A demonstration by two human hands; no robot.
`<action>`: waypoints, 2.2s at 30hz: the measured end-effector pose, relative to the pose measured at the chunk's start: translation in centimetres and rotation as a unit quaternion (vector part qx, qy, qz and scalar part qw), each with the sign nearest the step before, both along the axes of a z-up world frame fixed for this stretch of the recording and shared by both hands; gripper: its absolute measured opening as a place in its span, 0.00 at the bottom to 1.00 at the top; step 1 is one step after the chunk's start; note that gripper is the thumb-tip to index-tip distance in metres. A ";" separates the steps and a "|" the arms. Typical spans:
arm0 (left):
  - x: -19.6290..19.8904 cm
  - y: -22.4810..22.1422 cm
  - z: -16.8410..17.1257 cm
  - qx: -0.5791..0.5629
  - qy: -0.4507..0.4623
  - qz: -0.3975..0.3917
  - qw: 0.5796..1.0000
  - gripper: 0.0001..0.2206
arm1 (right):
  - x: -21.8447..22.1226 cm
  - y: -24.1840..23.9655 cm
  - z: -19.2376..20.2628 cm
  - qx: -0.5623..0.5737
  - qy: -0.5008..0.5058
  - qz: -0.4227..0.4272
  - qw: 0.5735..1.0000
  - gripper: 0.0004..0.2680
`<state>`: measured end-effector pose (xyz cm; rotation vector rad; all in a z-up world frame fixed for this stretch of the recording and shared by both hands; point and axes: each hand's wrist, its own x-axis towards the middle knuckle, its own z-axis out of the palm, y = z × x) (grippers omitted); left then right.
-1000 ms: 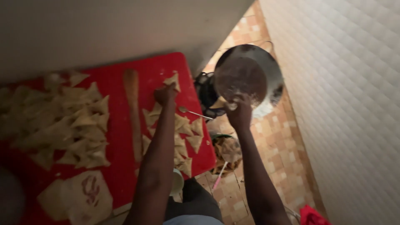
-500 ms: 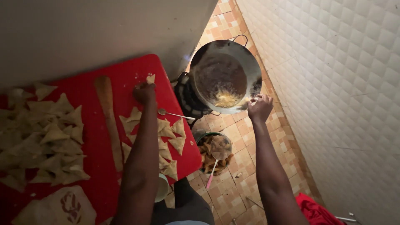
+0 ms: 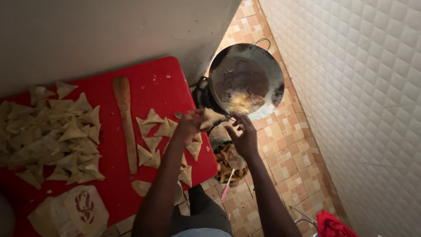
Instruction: Filling pastry wrappers with meat mixture and frying them in a large pot of oil
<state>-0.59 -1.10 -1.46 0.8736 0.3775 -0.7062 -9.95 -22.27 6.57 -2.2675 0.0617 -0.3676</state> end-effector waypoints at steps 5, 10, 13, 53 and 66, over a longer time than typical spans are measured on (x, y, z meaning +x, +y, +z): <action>-2.1 -2.6 -1.1 -0.034 0.031 -0.049 0.998 0.21 | -1.3 -1.9 -2.4 0.016 0.011 -0.016 1.000 0.07; -1.6 -2.1 -3.9 -0.044 0.051 -0.073 0.995 0.25 | -1.3 -5.4 -2.4 -0.037 0.004 -0.049 0.998 0.02; -0.8 0.4 -14.8 -0.172 0.176 -0.054 0.968 0.21 | 0.0 -8.8 -2.9 -0.194 -0.010 -0.056 0.979 0.02; 1.8 17.1 -17.0 0.672 -0.215 -0.020 0.709 0.22 | 1.2 4.1 -7.4 -0.140 0.151 -0.082 0.975 0.04; 1.9 17.8 -12.9 0.508 -0.161 0.072 0.843 0.13 | 4.3 -16.9 -11.9 -0.375 0.097 -0.226 0.894 0.04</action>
